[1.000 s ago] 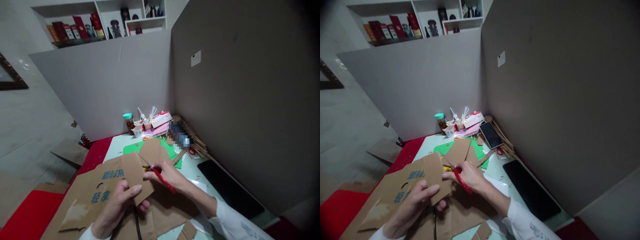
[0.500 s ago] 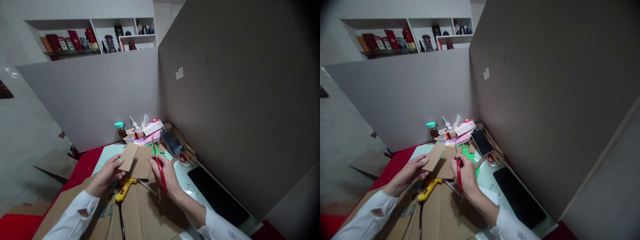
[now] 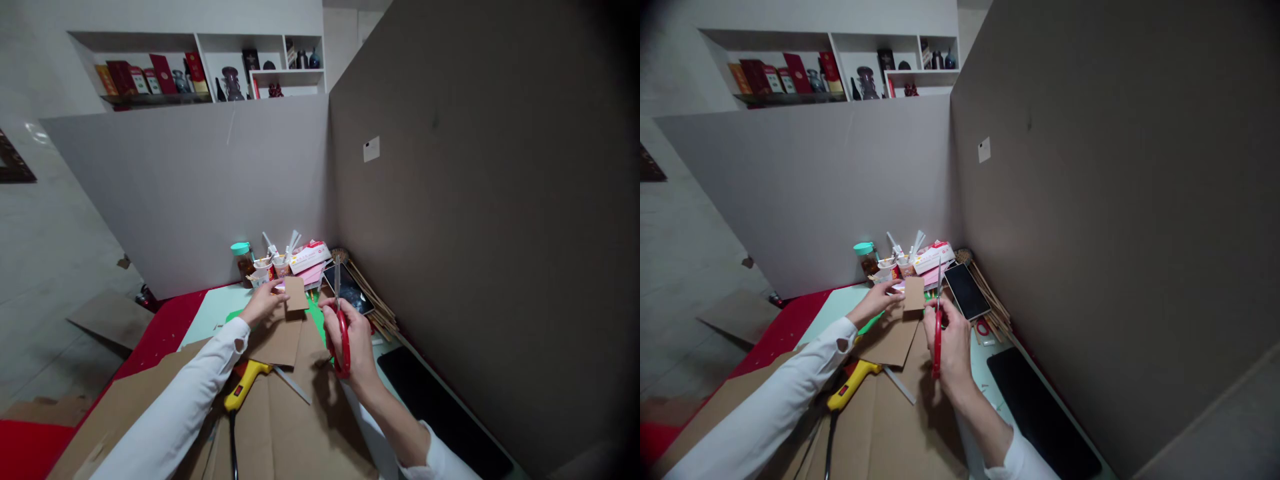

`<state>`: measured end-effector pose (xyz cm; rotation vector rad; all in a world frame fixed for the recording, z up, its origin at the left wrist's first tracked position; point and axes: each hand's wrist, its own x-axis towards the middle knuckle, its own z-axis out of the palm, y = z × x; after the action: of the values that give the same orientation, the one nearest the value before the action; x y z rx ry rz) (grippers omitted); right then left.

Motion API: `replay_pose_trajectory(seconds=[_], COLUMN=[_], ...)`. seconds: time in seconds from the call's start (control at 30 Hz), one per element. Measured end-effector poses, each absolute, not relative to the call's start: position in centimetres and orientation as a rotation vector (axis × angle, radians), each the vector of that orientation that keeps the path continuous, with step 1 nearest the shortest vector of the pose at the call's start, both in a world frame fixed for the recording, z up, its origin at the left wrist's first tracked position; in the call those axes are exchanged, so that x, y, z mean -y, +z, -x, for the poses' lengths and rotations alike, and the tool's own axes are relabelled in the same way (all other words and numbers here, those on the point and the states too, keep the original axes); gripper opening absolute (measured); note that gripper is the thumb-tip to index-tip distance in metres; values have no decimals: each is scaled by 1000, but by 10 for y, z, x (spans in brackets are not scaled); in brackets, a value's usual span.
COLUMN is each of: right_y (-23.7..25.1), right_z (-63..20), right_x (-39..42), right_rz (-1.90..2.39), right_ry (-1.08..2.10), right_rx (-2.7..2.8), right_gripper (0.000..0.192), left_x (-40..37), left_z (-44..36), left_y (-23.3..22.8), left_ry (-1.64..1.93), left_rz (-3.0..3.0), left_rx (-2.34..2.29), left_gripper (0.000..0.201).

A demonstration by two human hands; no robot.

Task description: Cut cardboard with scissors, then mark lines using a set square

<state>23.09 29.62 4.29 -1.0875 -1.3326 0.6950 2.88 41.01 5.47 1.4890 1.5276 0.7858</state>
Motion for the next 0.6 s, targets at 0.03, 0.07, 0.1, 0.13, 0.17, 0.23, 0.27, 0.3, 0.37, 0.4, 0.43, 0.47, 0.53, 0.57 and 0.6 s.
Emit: replay_pose_trajectory(seconds=[0.03, 0.07, 0.1, 0.13, 0.17, 0.23, 0.27, 0.3, 0.37, 0.4, 0.43, 0.47, 0.53, 0.57, 0.6], right_y=[43, 43, 43, 42, 42, 41, 41, 40, 41, 41, 42, 42, 43, 42, 42], right_z=[-231, -231, -231, -230, -230, -228, -227, -227, -227, -227, -228, -229, -231, -232, -233], right_x=[-296, -296, -296, -295, -294, -293, -293, -292, -292, -293, -293, -294, -295, -296, -297], right_rz=[1089, 1091, 1094, 1098, 1102, 1115, 1124, 1135, 1159, 1169, 1178, 1186, 1197, 1199, 1199], right_ry=[694, 700, 710, 721, 732, 744, 745, 744, 742, 740, 740, 741, 749, 759, 776], right_rx=[1334, 1338, 1346, 1356, 1367, 1392, 1403, 1411, 1427, 1435, 1443, 1451, 1461, 1462, 1462], right_gripper=[29, 29, 30, 30, 29, 28, 28, 28, 28, 28, 28, 27, 26, 26, 25], left_x=[-411, -412, -411, -410, -408, -403, -401, -399, -396, -393, -390, -387, -375, -367, -357], left_z=[-19, -9, -1, 6, 11, 13, 11, 8, 2, 1, 0, 2, 9, 15, 22], left_y=[53, 50, 46, 43, 39, 33, 32, 32, 38, 42, 48, 56, 72, 80, 88], left_ry=[776, 756, 729, 697, 664, 615, 604, 603, 625, 642, 661, 683, 735, 768, 809], left_rz=[-1504, -1513, -1518, -1520, -1520, -1516, -1510, -1501, -1476, -1461, -1447, -1433, -1405, -1390, -1375], left_rx=[-1598, -1660, -1711, -1747, -1769, -1772, -1761, -1747, -1713, -1695, -1676, -1657, -1618, -1603, -1589], left_gripper=[40, 40, 40, 39, 39, 38, 38, 38, 38, 38, 38, 38, 36, 35, 34])
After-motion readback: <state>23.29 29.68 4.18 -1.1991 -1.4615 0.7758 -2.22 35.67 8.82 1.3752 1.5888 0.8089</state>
